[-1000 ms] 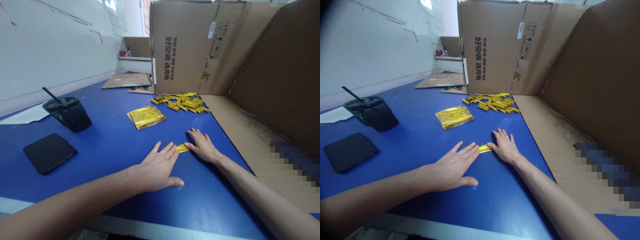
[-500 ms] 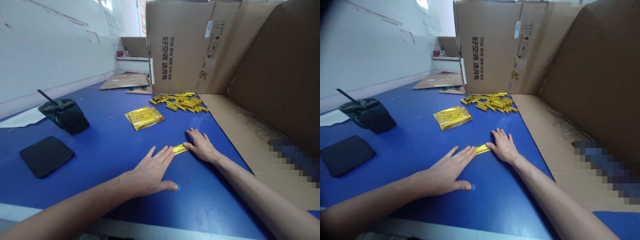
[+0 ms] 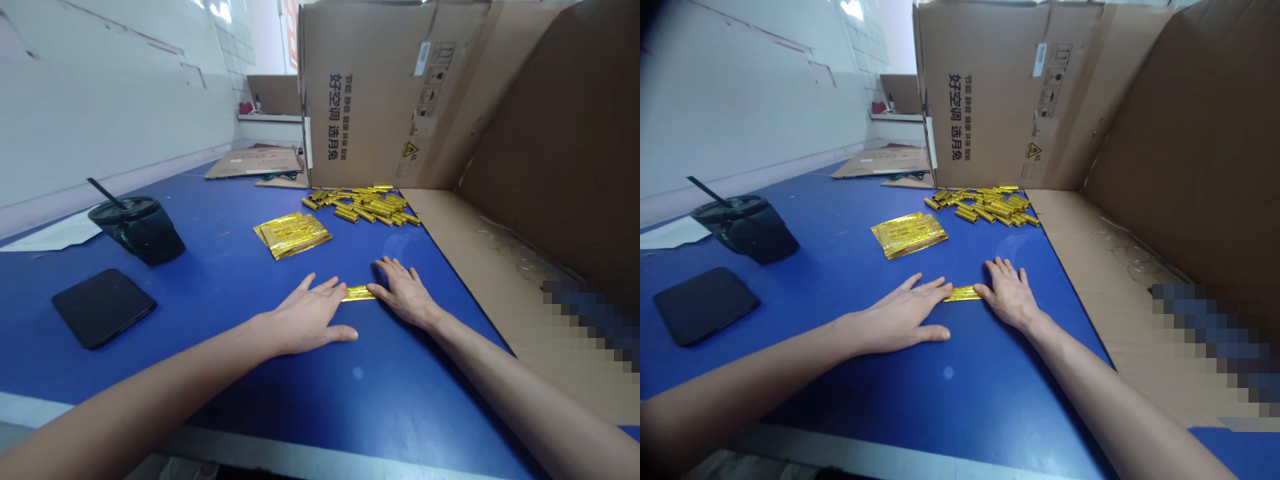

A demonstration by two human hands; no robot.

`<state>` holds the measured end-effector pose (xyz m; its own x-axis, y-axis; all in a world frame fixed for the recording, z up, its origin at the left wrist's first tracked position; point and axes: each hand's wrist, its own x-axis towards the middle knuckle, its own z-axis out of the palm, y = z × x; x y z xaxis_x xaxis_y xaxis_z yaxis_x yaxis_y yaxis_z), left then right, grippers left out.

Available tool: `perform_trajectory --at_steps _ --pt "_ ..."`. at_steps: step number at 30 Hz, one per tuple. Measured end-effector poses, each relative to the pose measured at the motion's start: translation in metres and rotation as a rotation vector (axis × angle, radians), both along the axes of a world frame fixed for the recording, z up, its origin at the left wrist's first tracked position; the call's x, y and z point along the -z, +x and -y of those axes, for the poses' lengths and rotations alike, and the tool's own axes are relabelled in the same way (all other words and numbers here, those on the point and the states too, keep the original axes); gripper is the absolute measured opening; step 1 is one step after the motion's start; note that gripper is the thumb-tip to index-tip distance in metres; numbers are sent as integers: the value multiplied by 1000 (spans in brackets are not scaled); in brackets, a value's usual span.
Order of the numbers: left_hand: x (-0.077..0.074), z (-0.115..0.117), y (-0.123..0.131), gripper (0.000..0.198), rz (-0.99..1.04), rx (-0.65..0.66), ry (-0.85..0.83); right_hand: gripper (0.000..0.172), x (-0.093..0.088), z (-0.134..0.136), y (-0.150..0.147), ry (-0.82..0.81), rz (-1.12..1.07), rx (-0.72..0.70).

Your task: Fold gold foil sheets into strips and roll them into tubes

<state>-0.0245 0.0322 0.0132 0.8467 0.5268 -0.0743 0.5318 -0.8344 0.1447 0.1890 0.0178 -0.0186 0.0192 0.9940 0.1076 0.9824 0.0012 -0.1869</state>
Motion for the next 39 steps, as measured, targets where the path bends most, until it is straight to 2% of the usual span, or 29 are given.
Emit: perform_trajectory --at_steps 5,9,14,18,21,27,32,39 --pt "10 7 18 88 1 6 35 57 2 -1 0 6 2 4" --pt "15 8 4 80 -25 16 39 57 2 -1 0 10 -6 3" --pt "13 7 -13 79 -24 -5 36 57 1 0 2 2 -19 7" --pt "12 9 -11 80 -28 -21 32 60 -1 1 0 23 -66 20" --pt "12 9 -8 84 -27 -23 36 70 -4 3 -8 47 -103 54" --pt "12 10 -6 87 -12 -12 46 79 -2 3 -23 29 5 37" --pt "15 8 -7 88 -5 -11 61 75 0 1 -23 -6 53 54" --pt "16 9 -7 82 1 -17 83 61 -5 1 -21 -37 28 68"
